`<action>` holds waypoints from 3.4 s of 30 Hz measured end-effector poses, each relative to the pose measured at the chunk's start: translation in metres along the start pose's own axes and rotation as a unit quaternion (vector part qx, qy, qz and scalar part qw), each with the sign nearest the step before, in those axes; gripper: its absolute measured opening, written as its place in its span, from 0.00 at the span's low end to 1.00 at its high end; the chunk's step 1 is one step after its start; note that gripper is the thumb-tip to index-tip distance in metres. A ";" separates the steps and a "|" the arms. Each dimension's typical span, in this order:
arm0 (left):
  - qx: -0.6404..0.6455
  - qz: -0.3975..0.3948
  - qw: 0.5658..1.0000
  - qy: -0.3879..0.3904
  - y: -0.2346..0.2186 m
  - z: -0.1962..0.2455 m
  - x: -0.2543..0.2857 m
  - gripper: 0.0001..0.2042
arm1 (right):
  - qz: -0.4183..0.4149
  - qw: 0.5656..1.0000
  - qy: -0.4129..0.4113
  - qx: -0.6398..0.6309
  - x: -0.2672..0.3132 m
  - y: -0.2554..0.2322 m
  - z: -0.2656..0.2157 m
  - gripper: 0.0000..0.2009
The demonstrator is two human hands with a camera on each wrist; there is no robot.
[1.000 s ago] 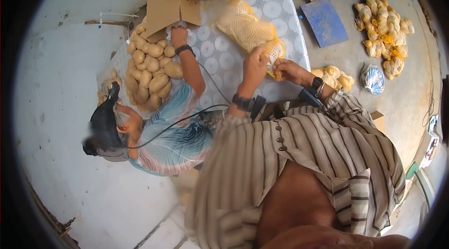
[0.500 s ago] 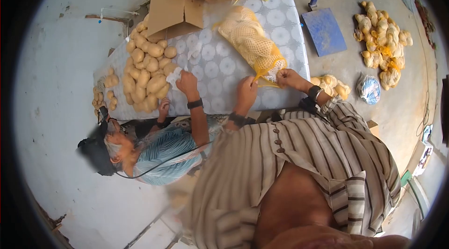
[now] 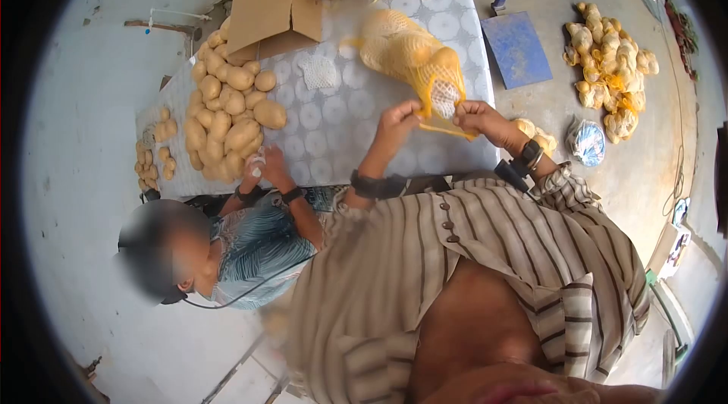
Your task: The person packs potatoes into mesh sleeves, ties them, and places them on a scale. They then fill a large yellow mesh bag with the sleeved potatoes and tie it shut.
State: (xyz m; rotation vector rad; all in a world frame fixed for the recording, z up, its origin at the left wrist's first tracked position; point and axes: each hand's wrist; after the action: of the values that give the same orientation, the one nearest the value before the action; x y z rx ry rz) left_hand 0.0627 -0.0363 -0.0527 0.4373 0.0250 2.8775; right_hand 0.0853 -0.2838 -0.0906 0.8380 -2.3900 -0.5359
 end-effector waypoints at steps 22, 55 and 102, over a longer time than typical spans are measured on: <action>-0.273 0.106 0.956 0.028 -0.001 -0.122 -0.023 0.09 | 0.044 0.893 -0.144 0.423 -0.060 -0.013 0.071 0.08; -0.357 0.161 0.919 -0.050 -0.012 -0.163 -0.024 0.10 | 0.089 0.854 -0.108 0.501 -0.065 -0.009 0.069 0.11; -0.403 0.175 0.897 -0.037 -0.006 -0.148 -0.020 0.11 | 0.107 0.821 -0.167 0.535 -0.070 -0.012 0.080 0.12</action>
State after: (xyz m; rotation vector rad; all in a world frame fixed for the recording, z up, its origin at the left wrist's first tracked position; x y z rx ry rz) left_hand 0.0385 -0.0321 -0.2002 0.3955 -1.3227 2.8404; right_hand 0.0884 -0.2317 -0.1837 0.8981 -3.0083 0.9490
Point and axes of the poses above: each hand's wrist, its own x-axis away from the middle knuckle, its own y-axis out of the palm, z = x × y, and after that the axes turned 5 degrees about -x, right-handed
